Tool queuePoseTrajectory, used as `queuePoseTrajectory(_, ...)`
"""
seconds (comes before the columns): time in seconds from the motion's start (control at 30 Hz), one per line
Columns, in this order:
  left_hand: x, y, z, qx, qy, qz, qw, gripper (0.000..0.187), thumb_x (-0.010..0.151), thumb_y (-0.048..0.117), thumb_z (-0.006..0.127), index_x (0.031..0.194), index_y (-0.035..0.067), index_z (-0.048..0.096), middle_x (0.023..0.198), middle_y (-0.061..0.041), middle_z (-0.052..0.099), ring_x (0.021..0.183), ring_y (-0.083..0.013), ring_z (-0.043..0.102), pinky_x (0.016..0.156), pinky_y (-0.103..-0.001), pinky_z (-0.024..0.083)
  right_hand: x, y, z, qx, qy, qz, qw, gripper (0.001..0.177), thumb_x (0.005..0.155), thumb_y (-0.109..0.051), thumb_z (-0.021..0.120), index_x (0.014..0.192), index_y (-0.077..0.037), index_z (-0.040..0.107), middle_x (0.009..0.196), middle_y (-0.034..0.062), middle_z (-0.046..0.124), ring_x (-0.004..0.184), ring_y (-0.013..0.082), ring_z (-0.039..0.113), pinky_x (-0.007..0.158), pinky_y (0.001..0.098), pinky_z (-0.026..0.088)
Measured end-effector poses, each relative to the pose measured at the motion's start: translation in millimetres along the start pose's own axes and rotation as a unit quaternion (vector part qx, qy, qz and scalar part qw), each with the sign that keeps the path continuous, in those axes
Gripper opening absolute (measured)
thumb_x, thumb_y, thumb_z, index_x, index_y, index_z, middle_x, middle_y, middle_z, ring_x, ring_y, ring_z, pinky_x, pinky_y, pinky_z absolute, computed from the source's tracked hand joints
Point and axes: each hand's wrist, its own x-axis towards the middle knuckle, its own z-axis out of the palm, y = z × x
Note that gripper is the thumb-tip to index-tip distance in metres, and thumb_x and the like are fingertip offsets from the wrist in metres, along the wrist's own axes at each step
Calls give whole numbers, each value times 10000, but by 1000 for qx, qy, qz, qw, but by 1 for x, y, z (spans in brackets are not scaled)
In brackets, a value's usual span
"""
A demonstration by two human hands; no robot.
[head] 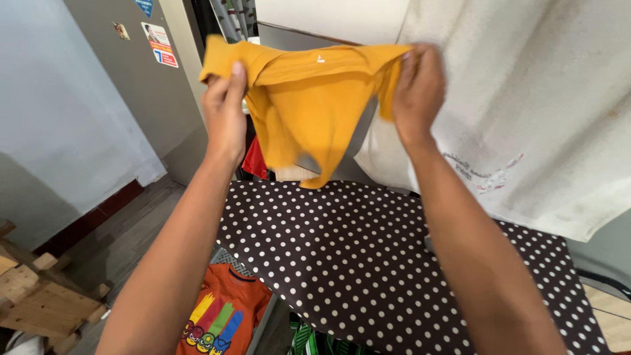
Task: The person uses a lint roller on a yellow t-shirt laid on a polka-dotted ironing board. They roll the device over the shirt, then fold the shirt in half and continue rolling. The person unfolds and repositions the shirt multiple times to treat different areas before rolling it again.
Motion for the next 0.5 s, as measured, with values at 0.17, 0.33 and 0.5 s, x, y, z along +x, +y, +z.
queuePoseTrajectory(0.17,-100,27,-33,77,34,4,996,391,1058,344,590,973,-29,670,1020,0,637,925,-72,563,853,-258,457,-34,-7,-49,99,-70,-104,987,157,1137,-75,537,991,-20,558,937,132,661,853,281,681,765,400,542)
queuePoseTrajectory(0.33,-220,4,-88,122,65,-265,954,382,1026,267,653,862,-71,725,984,-55,650,832,-101,560,710,-301,443,-121,-7,-117,46,-536,-149,830,162,855,-281,746,980,-178,756,901,15,699,706,192,700,597,333,563)
queuePoseTrajectory(0.5,-297,-21,-124,110,102,-351,924,450,1072,214,671,772,-118,620,757,-123,565,673,-148,471,602,-336,427,-176,-24,-156,52,-576,-188,794,296,816,-248,774,1044,-101,656,990,53,642,882,235,678,710,368,549)
